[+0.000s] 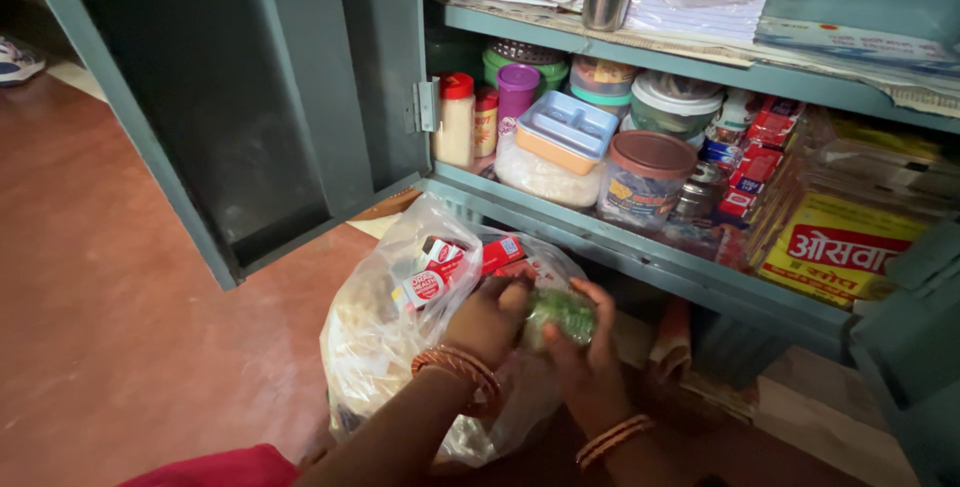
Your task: The person organizes items in a metal cupboard by handling several soap packets, moving glass jars and a plastic container from a bag into the cupboard, and rearranging items on the shelves.
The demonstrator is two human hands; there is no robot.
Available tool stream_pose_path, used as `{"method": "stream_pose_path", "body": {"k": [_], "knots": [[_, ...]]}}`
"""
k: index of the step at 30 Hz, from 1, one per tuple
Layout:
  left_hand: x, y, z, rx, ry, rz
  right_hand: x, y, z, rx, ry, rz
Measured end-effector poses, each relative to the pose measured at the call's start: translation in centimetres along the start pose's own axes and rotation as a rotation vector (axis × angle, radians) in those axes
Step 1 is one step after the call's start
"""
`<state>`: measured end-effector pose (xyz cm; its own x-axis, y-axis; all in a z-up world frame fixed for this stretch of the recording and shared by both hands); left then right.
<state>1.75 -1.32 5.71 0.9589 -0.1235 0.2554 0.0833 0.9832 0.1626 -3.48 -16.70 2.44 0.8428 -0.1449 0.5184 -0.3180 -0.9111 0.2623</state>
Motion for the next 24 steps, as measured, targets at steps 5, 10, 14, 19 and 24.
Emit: {"method": "stream_pose_path", "body": {"k": [5,10,14,19,24], "knots": [[-1.6,-0.8,1.5,0.115,0.026,-0.038,-0.8,-0.2,3.5,0.386,-0.456,-0.018],[-1.8,-0.3,1.7,0.229,0.008,-0.104,-1.2,-0.6,2.9,0.569,-0.641,-0.276],[-0.5,0.4,-0.2,-0.082,0.275,-0.050,0.6,0.2,0.7,0.260,-0.234,-0.087],[0.4,0.7,-1.8,-0.050,0.387,-0.022,0.0,-0.2,-0.2,0.093,-0.052,-0.164],[0.4,0.9,0.0,0.083,0.085,-0.041,-0.1,-0.4,0.1,0.041,-0.095,-0.156]]}}
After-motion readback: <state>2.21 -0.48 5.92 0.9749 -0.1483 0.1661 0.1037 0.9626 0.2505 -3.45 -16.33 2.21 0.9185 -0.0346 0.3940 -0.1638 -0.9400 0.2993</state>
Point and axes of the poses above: each hand's wrist, its own x-axis towards the middle knuckle, its own y-axis out of the back of the hand, z = x × y, the point moved 5 cm from there along x, towards the middle knuckle, and after that the axes turned 15 degrees about -x, right-handed, at the moved point
